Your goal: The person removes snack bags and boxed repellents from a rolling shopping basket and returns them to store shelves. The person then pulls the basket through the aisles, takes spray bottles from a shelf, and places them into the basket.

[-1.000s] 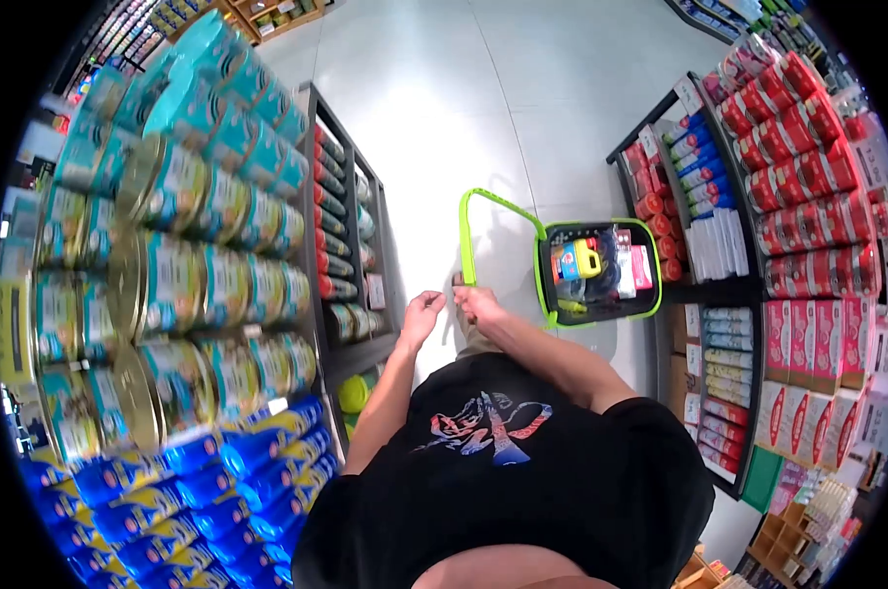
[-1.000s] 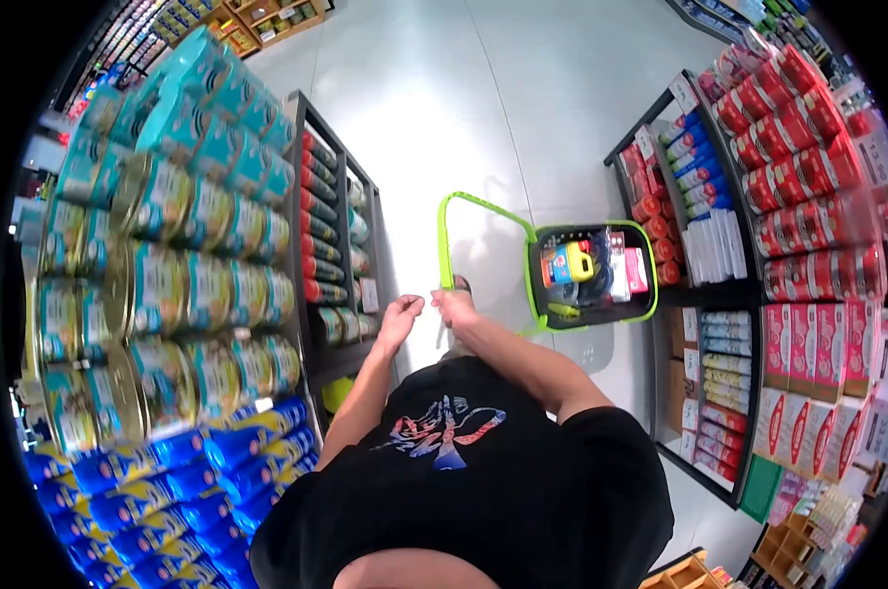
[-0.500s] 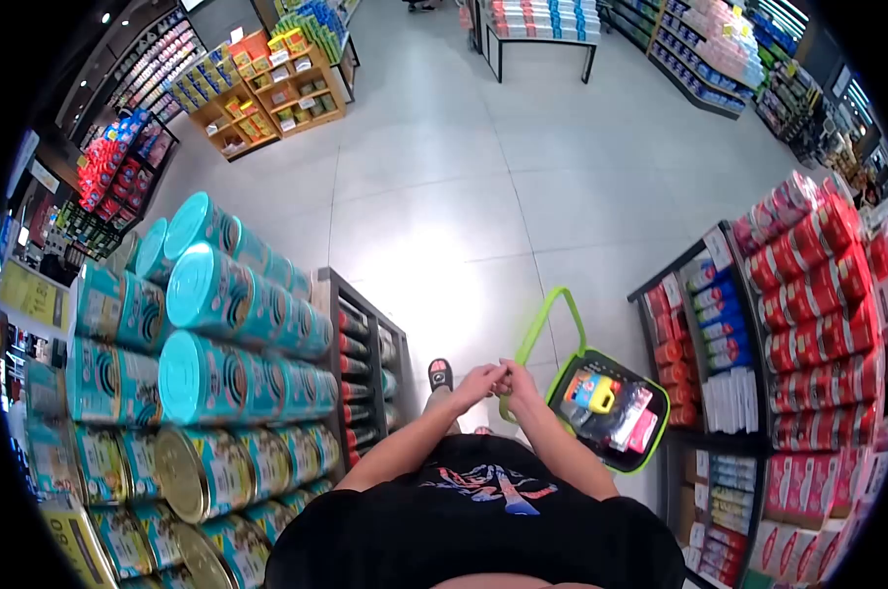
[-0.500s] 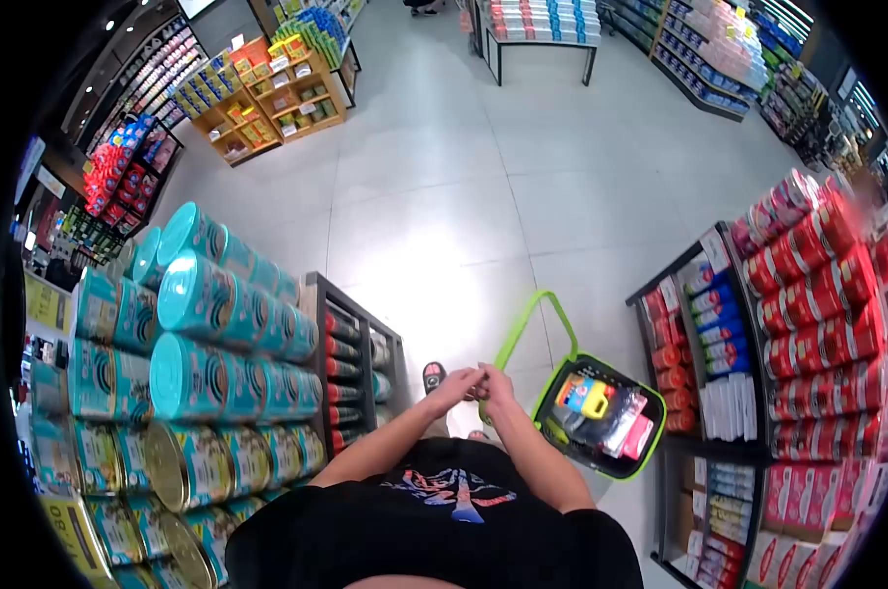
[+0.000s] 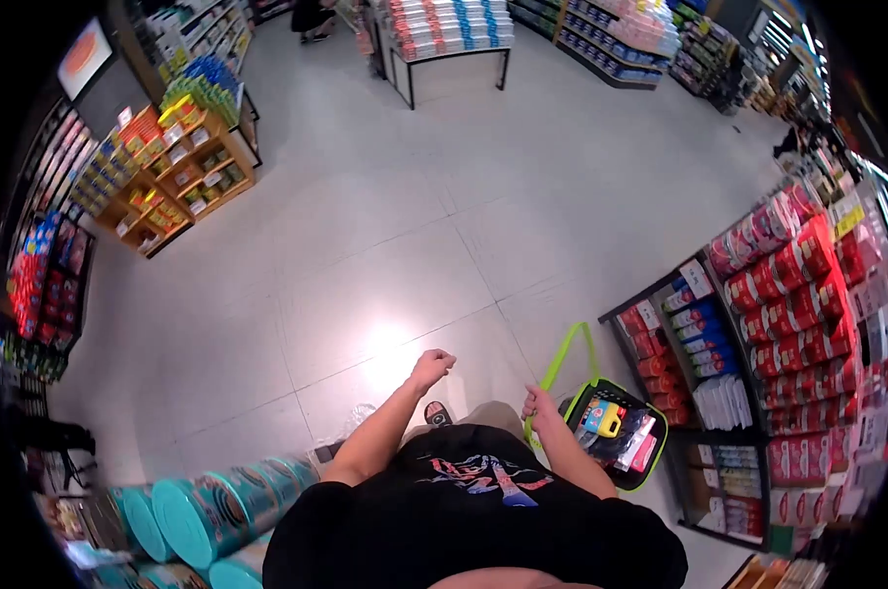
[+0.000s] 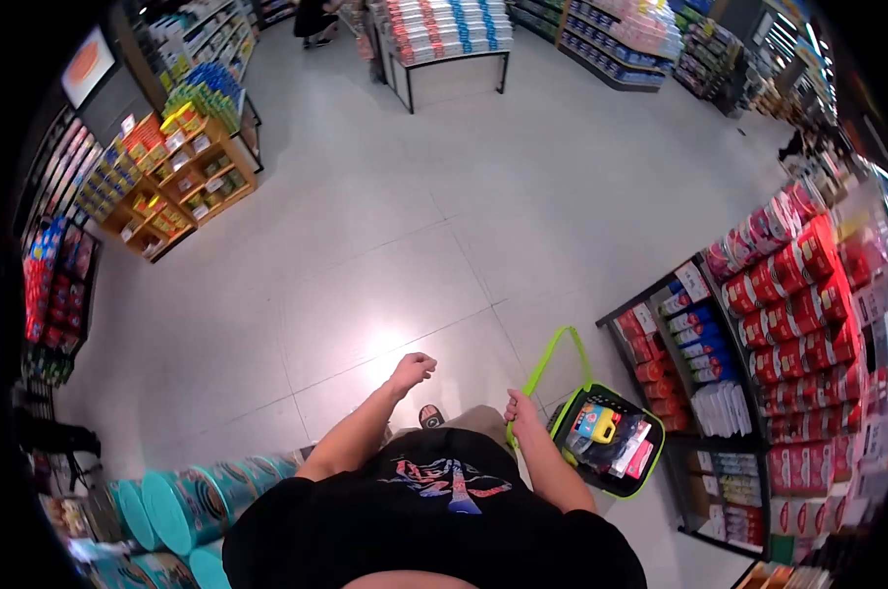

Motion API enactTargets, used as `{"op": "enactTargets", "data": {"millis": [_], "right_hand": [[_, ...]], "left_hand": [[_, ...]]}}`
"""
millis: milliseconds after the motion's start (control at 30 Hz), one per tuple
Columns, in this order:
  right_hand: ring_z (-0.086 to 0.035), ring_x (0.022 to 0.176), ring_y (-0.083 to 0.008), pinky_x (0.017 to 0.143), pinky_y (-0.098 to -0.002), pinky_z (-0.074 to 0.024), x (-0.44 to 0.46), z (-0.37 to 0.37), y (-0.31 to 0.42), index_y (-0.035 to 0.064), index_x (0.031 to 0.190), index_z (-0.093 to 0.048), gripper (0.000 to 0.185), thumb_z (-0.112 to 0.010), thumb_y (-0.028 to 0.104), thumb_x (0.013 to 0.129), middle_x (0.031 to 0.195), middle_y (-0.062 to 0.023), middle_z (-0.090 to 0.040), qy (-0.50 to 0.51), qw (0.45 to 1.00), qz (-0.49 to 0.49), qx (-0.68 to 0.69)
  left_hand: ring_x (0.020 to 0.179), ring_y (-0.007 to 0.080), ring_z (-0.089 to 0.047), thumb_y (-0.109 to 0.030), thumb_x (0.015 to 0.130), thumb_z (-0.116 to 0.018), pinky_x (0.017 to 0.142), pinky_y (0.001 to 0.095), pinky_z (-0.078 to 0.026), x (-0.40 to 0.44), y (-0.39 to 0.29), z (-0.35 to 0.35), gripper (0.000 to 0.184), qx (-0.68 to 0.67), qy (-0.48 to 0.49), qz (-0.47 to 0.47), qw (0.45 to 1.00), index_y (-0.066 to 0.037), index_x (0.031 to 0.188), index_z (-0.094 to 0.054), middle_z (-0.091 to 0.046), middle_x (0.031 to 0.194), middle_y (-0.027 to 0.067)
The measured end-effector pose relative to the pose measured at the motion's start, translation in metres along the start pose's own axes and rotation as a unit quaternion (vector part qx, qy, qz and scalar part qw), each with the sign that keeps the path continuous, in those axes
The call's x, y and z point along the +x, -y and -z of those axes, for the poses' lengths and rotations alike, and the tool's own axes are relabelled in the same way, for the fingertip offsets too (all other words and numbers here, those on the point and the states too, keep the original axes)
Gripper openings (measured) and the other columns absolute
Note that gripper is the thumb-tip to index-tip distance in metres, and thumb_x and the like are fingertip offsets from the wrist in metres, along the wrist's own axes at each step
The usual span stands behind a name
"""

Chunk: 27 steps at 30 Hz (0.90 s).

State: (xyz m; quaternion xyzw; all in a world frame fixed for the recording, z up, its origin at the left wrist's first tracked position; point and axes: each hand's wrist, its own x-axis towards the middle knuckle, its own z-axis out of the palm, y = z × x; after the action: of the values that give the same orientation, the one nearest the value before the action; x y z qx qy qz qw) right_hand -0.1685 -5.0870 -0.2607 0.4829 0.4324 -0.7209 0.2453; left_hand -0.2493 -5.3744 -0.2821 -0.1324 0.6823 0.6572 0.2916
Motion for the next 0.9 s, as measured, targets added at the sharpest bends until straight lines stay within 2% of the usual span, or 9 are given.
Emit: {"op": "enactTargets", "data": {"millis": [33,133,367,467,533,600,733,767,900], "right_hand": [[-0.027,0.039,-0.0128,0.042,-0.0318,-0.0245,0.004,-0.004,0.001,0.0201,0.059,-0.035,0.036,-0.059,0.03,0.084,0.046,0.005,-0.027,-0.018,0.999,0.007,0.04],[-0.027,0.039,-0.0123,0.043,-0.0323,-0.0245,0.019,-0.016,0.017,0.0214,0.059,-0.034,0.036,-0.059,0.029,0.083,0.046,0.0051,-0.027,-0.069,0.996,0.039,0.034],[-0.026,0.037,-0.0125,0.039,-0.032,-0.022,0.074,-0.062,0.064,0.0189,0.06,-0.037,0.033,-0.061,0.023,0.081,0.046,0.0042,-0.029,-0.126,0.989,0.05,0.063],[-0.026,0.036,-0.0118,0.038,-0.0307,-0.0199,0.112,-0.076,0.095,0.0187,0.061,-0.038,0.031,-0.061,0.022,0.081,0.046,0.0038,-0.03,-0.134,0.985,0.064,0.088],[-0.027,0.034,-0.0117,0.035,-0.0294,-0.0199,0.135,-0.088,0.118,0.0185,0.062,-0.037,0.032,-0.062,0.021,0.081,0.045,0.0038,-0.031,-0.253,0.963,0.032,0.081],[-0.027,0.034,-0.0116,0.035,-0.0293,-0.0202,0.154,-0.081,0.145,0.0182,0.062,-0.038,0.031,-0.062,0.021,0.081,0.045,0.0039,-0.031,-0.269,0.956,0.047,0.111],[-0.029,0.034,-0.0109,0.034,-0.0288,-0.0209,0.165,-0.073,0.198,0.0178,0.063,-0.042,0.028,-0.064,0.019,0.08,0.046,0.0042,-0.032,-0.304,0.931,0.073,0.187],[-0.029,0.035,-0.0104,0.034,-0.0284,-0.0209,0.161,-0.074,0.213,0.0178,0.063,-0.043,0.027,-0.064,0.019,0.079,0.046,0.0044,-0.032,-0.328,0.92,0.083,0.196],[-0.031,0.037,-0.0097,0.035,-0.0277,-0.0219,0.136,-0.082,0.256,0.0176,0.062,-0.045,0.027,-0.064,0.02,0.08,0.047,0.0043,-0.033,-0.347,0.907,0.115,0.207]], "left_hand": [[0.07,0.0152,-0.058,-0.024,0.082,-0.062,0.065,0.0281,-0.048,0.01,-0.009,0.011,0.029,-0.022,0.007,-0.006,1.0,0.002,0.094,-0.063,-0.064,0.083,0.0075],[0.07,0.0134,-0.058,-0.023,0.084,-0.06,0.061,0.0248,-0.046,0.046,-0.03,0.034,0.027,-0.076,0.027,0.016,0.997,0.001,0.096,-0.062,-0.064,0.084,0.0063],[0.071,0.0125,-0.058,-0.024,0.087,-0.06,0.06,0.022,-0.044,0.148,-0.081,0.061,0.026,-0.016,0.111,0.039,0.993,-0.001,0.098,-0.06,-0.063,0.087,0.0069],[0.072,0.013,-0.059,-0.024,0.087,-0.061,0.061,0.0231,-0.045,0.205,-0.114,0.076,0.026,0.029,0.104,0.031,0.994,-0.001,0.098,-0.06,-0.063,0.087,0.0065],[0.073,0.0133,-0.059,-0.025,0.087,-0.061,0.063,0.0244,-0.046,0.24,-0.15,0.087,0.026,0.043,0.108,0.037,0.992,-0.002,0.098,-0.061,-0.064,0.088,0.0061],[0.074,0.0135,-0.059,-0.023,0.085,-0.061,0.064,0.025,-0.045,0.271,-0.188,0.096,0.024,0.036,0.105,0.029,0.993,-0.001,0.095,-0.063,-0.063,0.084,0.0046],[0.078,0.0113,-0.057,-0.024,0.087,-0.062,0.068,0.0229,-0.043,0.347,-0.297,0.099,0.025,0.077,0.143,-0.104,0.981,-0.002,0.1,-0.061,-0.062,0.089,0.003],[0.08,0.0097,-0.054,-0.016,0.086,-0.061,0.071,0.0227,-0.042,0.355,-0.341,0.092,0.021,0.079,0.144,-0.147,0.975,0.001,0.1,-0.061,-0.059,0.086,0.001],[0.095,0.0142,-0.057,-0.008,0.085,-0.062,0.087,0.0285,-0.044,0.366,-0.507,0.048,0.027,0.058,0.184,-0.356,0.914,0.002,0.109,-0.057,-0.062,0.104,0.0088]]}}
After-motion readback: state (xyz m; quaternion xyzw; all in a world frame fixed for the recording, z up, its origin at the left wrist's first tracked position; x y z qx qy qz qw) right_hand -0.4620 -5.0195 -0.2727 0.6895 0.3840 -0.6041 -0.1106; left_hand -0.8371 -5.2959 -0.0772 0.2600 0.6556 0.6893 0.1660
